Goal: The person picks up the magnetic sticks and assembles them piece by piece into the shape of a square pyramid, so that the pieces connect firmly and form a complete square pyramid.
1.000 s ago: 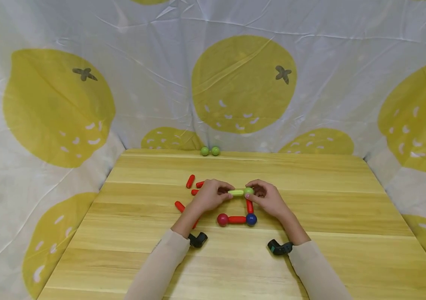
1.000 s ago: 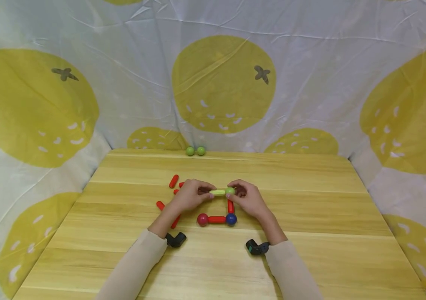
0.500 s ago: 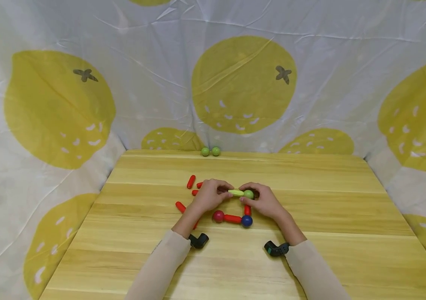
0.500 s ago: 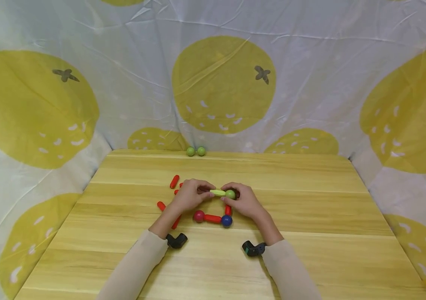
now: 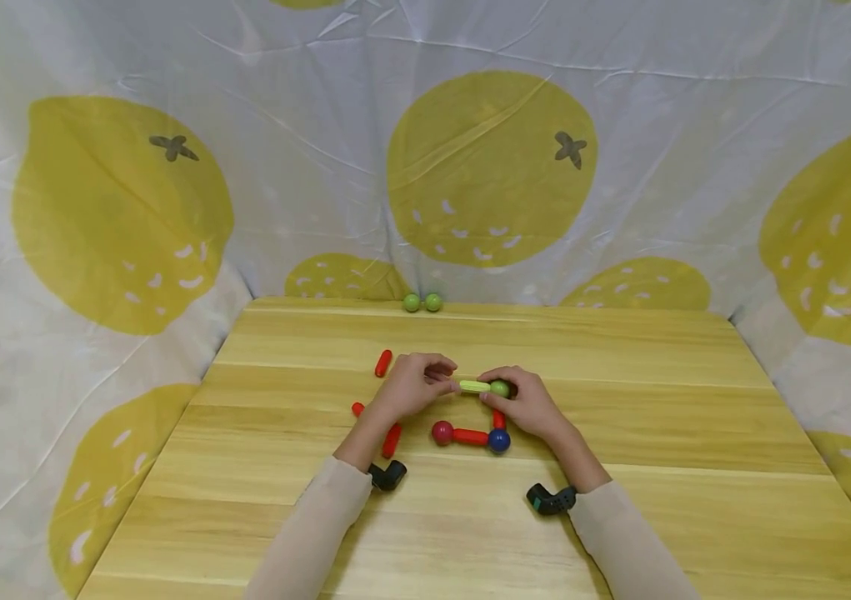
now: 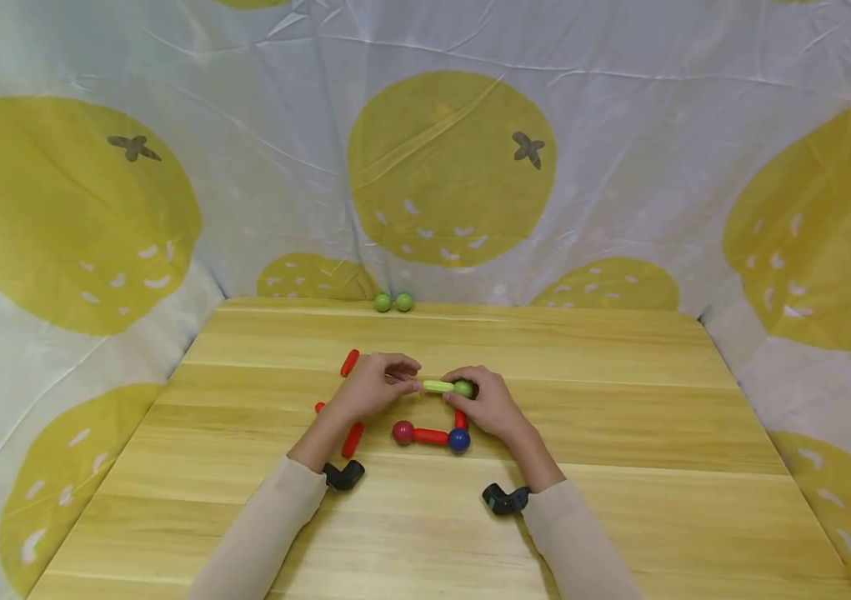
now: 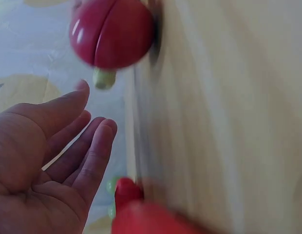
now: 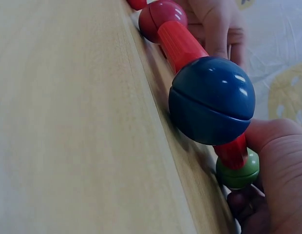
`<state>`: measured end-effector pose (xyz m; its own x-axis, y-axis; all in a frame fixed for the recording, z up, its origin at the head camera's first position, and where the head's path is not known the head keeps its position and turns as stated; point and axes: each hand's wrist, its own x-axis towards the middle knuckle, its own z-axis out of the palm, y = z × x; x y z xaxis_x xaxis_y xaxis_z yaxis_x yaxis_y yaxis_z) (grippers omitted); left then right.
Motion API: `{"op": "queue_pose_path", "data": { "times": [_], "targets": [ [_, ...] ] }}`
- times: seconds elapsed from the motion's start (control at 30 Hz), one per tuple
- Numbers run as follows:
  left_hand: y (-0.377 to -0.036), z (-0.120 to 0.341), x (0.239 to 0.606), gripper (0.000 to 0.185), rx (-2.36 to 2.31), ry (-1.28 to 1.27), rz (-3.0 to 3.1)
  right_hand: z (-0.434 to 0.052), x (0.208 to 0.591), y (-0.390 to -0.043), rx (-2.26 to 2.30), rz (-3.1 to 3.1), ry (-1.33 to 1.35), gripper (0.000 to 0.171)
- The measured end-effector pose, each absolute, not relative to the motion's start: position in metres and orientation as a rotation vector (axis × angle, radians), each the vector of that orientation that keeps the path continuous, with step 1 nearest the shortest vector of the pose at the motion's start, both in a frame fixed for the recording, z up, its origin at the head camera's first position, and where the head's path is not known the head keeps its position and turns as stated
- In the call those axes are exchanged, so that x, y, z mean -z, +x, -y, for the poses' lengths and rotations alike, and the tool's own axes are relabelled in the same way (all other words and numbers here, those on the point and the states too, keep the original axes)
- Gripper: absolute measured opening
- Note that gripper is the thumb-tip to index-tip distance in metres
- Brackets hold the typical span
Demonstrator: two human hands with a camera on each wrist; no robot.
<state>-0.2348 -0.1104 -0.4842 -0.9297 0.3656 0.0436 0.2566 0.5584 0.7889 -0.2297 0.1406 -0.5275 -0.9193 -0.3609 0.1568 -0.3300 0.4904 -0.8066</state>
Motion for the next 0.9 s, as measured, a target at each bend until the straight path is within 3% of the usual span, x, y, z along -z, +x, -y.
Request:
{"op": "queue_pose_path", "data": {
  "times": [0.5,0.9],
  "targets": [
    [-0.291,0.168,0.451,0.045,-1.088,0.525,-2.804,-0.140,0.530,-0.225,1.468,-2.656,-0.595,0.026],
    [-0.346,0.175,0.446,0.058,-0.698,0.597,-2.897,-0.140,0.530,-0.227,1.481,-2.690,-0.616,0.024]
  ]
}}
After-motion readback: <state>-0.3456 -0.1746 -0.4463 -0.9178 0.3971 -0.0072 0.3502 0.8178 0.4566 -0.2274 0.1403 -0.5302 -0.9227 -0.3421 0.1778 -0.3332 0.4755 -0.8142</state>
